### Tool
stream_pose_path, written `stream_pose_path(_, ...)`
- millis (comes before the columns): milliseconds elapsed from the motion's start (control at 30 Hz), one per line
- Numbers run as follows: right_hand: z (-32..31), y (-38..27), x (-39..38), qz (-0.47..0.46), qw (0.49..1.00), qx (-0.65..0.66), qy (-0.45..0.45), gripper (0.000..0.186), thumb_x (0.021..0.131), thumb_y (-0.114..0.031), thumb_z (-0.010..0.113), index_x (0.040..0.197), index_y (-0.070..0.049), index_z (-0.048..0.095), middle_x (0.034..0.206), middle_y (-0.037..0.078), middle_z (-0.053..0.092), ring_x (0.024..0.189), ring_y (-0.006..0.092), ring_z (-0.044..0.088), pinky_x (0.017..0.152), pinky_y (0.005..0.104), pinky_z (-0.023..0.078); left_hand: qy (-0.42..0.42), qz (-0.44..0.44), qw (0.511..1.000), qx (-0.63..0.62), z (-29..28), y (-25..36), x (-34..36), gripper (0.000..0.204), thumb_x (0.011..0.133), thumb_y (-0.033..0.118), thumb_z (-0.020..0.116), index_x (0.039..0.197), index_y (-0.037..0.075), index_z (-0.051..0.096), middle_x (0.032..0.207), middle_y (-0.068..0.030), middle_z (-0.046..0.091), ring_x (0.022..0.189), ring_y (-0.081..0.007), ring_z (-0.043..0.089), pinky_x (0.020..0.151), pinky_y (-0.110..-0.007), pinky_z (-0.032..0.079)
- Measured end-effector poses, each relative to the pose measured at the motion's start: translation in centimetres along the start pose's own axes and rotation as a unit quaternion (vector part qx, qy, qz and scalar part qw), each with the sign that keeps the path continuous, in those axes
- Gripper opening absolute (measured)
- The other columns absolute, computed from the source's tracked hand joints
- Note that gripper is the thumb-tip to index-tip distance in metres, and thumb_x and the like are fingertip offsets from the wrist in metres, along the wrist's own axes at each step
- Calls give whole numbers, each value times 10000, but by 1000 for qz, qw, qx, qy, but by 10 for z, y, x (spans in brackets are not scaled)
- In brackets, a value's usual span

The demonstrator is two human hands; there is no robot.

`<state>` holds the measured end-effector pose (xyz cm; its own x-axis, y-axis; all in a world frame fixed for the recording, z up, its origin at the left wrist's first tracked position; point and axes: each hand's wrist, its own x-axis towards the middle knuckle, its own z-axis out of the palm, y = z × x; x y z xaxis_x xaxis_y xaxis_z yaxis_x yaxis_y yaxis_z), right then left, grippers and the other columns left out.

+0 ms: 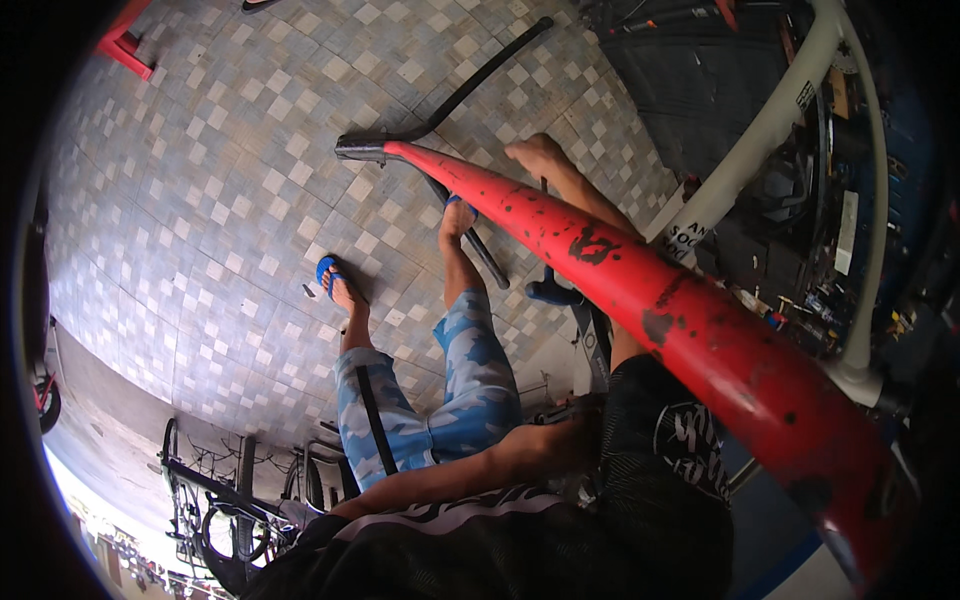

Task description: The person uses a screwdriver to adjust the crankset and pedals on a white bicycle frame mounted on a red repair stand. They repeatedly tighten and loosen bolts on the crank arm and pedal spindle, occasionally repositioning the crankset and checking alignment.

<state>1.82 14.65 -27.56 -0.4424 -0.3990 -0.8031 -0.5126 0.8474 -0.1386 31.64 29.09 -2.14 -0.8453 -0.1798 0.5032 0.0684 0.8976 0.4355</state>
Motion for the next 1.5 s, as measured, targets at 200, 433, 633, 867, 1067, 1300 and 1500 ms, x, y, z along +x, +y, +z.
stream_pose_path(200, -124, -21, -29, 16, 904, 383, 192, 410, 901, -364, 735, 684, -123, 483, 557, 3, 413, 416, 126, 383, 380, 324, 290, -61, -135, 986, -70, 25, -2, -27, 372, 889, 171, 609, 1249, 74, 626, 972, -54, 675, 923, -199, 667, 853, -328, 498)
stream_pose_path(433, -167, -34, -124, -67, 860, 368, 347, 416, 932, -372, 716, 666, -144, 490, 564, -14, 431, 447, 120, 427, 421, 309, 340, -155, -145, 973, -93, 67, -26, -62, 442, 897, 140, 606, 1333, 134, 533, 1006, -26, 684, 961, -174, 667, 834, -324, 473)
stream_pose_path(633, -136, -29, -161, -199, 690, 586, 374, 348, 953, -310, 764, 758, -152, 523, 722, -29, 541, 629, 91, 541, 533, 281, 421, -35, -152, 983, -92, 56, 0, -85, 354, 855, 119, 622, 1196, 31, 659, 1010, -134, 700, 1050, -272, 675, 911, -394, 538)
stream_pose_path(867, -162, 1, -157, -166, 690, 633, 310, 276, 985, -364, 746, 943, -175, 549, 772, -35, 505, 637, 105, 500, 593, 322, 483, -226, -181, 938, -190, 27, 12, -61, 363, 827, 160, 716, 1176, 67, 675, 1241, -179, 633, 1213, -331, 604, 1003, -412, 533)
stream_pose_path(1067, -142, -10, -151, -202, 701, 588, 350, 391, 1019, -473, 674, 808, -195, 499, 693, -65, 448, 582, 69, 451, 532, 260, 398, -68, -277, 953, -104, 20, -20, -65, 552, 812, 316, 842, 1253, 95, 594, 1238, -122, 635, 1266, -327, 585, 980, -436, 507)
stream_pose_path(1300, -128, -11, -142, -184, 782, 511, 307, 469, 1000, -588, 636, 992, -119, 610, 858, 2, 579, 771, 142, 564, 732, 328, 471, -1, -552, 746, -372, 79, -51, -68, 385, 999, 330, 677, 1209, 46, 526, 1021, -220, 716, 958, -433, 707, 822, -526, 540)
stream_pose_path(1500, -138, 23, -112, -105, 864, 283, 403, 792, 958, -742, 558, 1170, 10, 686, 1133, 158, 706, 1018, 283, 643, 980, 403, 476, -32, -685, 645, -336, 94, -24, -48, 593, 976, 582, 624, 1182, 28, 587, 1024, -260, 727, 1018, -463, 698, 876, -533, 534)
